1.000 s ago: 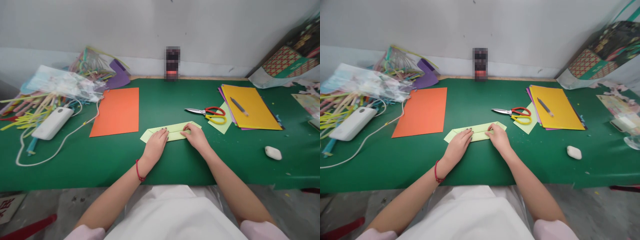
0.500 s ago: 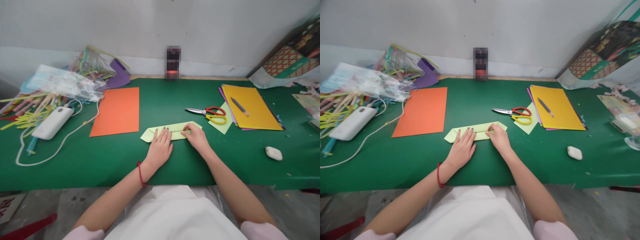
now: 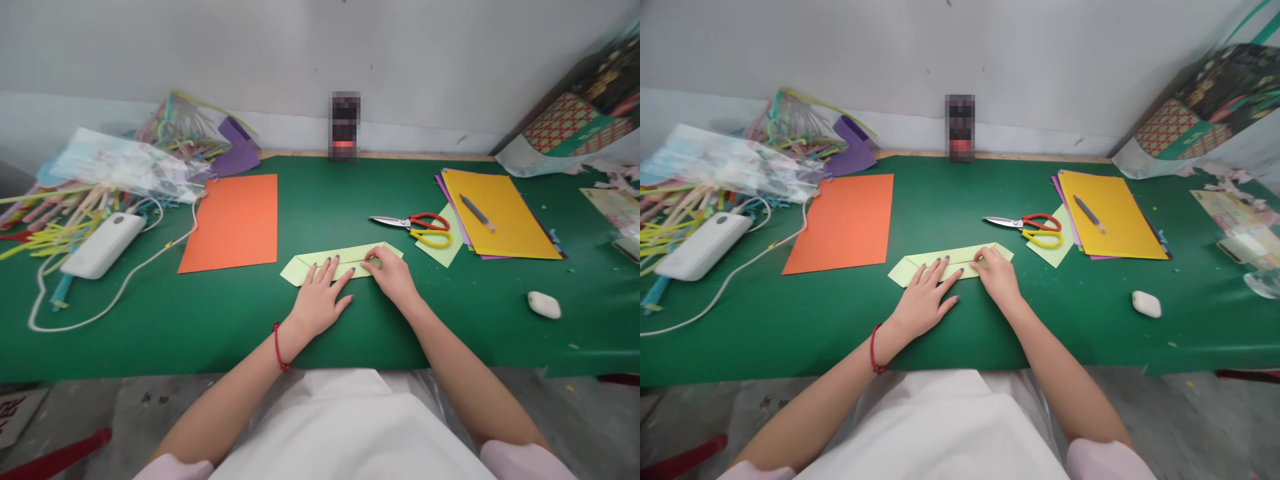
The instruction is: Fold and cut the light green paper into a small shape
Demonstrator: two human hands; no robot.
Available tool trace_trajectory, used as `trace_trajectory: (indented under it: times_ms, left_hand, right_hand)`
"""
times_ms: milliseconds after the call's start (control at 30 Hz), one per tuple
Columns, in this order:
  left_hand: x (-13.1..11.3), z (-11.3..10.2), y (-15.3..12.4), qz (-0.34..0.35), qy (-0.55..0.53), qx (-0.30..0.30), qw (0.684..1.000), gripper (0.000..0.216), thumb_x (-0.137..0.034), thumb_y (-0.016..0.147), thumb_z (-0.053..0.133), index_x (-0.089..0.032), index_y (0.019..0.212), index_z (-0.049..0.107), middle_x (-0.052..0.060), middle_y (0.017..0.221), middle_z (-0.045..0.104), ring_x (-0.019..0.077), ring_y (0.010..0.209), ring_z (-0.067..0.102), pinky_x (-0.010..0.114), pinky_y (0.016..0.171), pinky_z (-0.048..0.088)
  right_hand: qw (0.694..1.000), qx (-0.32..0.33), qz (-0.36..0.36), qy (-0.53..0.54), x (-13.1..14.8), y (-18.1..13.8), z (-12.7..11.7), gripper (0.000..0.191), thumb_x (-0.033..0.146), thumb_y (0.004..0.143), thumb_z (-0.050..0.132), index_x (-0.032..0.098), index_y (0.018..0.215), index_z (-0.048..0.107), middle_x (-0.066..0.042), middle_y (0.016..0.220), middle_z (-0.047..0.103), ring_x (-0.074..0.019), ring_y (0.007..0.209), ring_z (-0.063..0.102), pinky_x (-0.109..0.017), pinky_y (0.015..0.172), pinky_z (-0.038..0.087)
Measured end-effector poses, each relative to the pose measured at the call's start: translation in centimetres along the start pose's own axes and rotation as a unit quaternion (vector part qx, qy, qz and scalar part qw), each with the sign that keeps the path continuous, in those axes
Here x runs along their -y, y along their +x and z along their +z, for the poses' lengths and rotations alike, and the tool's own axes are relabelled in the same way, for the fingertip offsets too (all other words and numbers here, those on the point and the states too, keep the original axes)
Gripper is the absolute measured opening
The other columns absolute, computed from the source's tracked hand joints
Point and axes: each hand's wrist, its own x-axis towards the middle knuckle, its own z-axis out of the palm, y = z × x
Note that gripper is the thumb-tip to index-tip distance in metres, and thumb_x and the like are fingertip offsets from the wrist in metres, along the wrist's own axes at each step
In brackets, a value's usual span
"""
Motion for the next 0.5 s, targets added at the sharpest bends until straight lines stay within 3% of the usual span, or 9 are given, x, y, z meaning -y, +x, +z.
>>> trace_trajectory:
  times_ms: [167,500]
  left_hand:
    - [0.03,-0.16,0.08,-0.007,0.006,-0.001,1.0,0.044,-0.037,0.096,0.039,-0.027,0.138,0.045,0.011,0.148,0.038,0.028,0.135,0.037,0.047,0.108,0.033]
    - [-0.17,-0.16,0.15,-0.013,0.015,-0.001,1.0,0.044,-0.038,0.095,0.039,-0.026,0.137,0.046,0.011,0.148,0.038,0.0281,0.134,0.038,0.047,0.108,0.033]
  right_hand:
    - [1.0,0.013,-0.021,0.01,-0.41,-0.12,0.03,0.003,0.025,0.081,0.056,0.023,0.079,0.056,-0.003,0.086,0.065,-0.021,0.08,0.061,-0.031,0.072,0.043]
    - [0.996,0.008,0.08,0.025,0.49,0.36,-0.35,0.01,0.027,0.072,0.064,0.023,0.076,0.056,-0.002,0.077,0.063,-0.022,0.079,0.061,-0.032,0.072,0.043]
